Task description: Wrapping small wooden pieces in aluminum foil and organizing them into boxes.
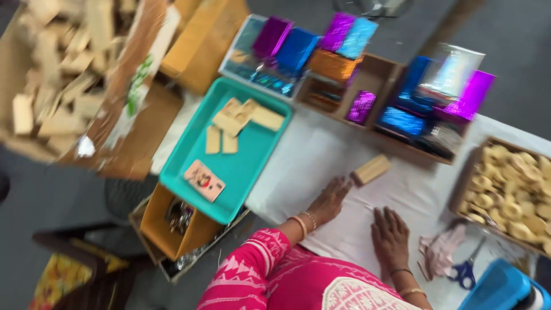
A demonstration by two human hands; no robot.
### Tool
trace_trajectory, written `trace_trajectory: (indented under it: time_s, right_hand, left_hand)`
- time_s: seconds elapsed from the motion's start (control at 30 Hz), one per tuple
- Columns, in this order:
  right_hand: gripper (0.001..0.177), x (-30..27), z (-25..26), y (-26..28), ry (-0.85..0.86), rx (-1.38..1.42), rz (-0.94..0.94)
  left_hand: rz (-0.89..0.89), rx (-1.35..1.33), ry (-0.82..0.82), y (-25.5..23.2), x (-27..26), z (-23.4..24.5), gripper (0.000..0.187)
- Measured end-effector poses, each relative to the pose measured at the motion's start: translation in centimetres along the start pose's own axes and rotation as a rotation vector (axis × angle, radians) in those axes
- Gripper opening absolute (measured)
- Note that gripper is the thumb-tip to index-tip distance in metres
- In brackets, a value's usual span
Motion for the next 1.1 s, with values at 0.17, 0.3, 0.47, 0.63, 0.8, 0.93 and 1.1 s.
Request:
trace_trajectory:
  time_s: [0.17, 0.3, 0.47, 0.63, 0.8, 0.93, 1.1]
  right_hand:
    - [0.053, -0.9, -1.1, -1.5, 0.03, -0.043, -0.069]
    - [0.053, -1.1, -1.3, -0.9, 0.051, -0.011, -0.022]
    - [0.055, -1.6, -1.9, -1.9, 0.043, 0.021, -0.068]
    - [0.05, -1.9, -2.7, -2.6, -0.005, 0.013, -0.064]
    - [0.045, -2.7, -4.3, -3.8, -0.069, -0.048, -0.068]
    - [0.039, -3.2, -4.5, -4.0, -0.146, -0.055, -0.11]
    - [0.036, -3.5, -4.7, -4.3, -0.179, -0.096, -0.123]
  left_hand:
    - [0.22, -0.307, 0.522, 0.9, -12.7, 1.9, 0.019]
    - [0.516, -0.458, 0.404, 6.2, -28.6, 2.4, 0.021]
    - [1.51, -0.918, 0.918, 5.1, -53.4, -6.3, 0.064]
    - [1.529, -0.788, 1.2, 2.0, -58.5, -5.9, 0.062]
    - [1.602, -0.064, 0.716, 12.1, -61.8, 0.1, 0.027]
    - [1.612, -0.388, 0.747, 17.1, -57.9, 7.2, 0.021]
    - [1.253, -0.789, 0.589, 21.0, -39.3, 19.0, 0.02]
Point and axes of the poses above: each hand's wrist, its own x-axis towards the middle knuckle, its own z-axis out of the back of the hand, y = z × x, the point moved 9 cm from there along x, towards the middle knuckle, and after that the axes turned 2 degrees about y, right-handed, at the moved point
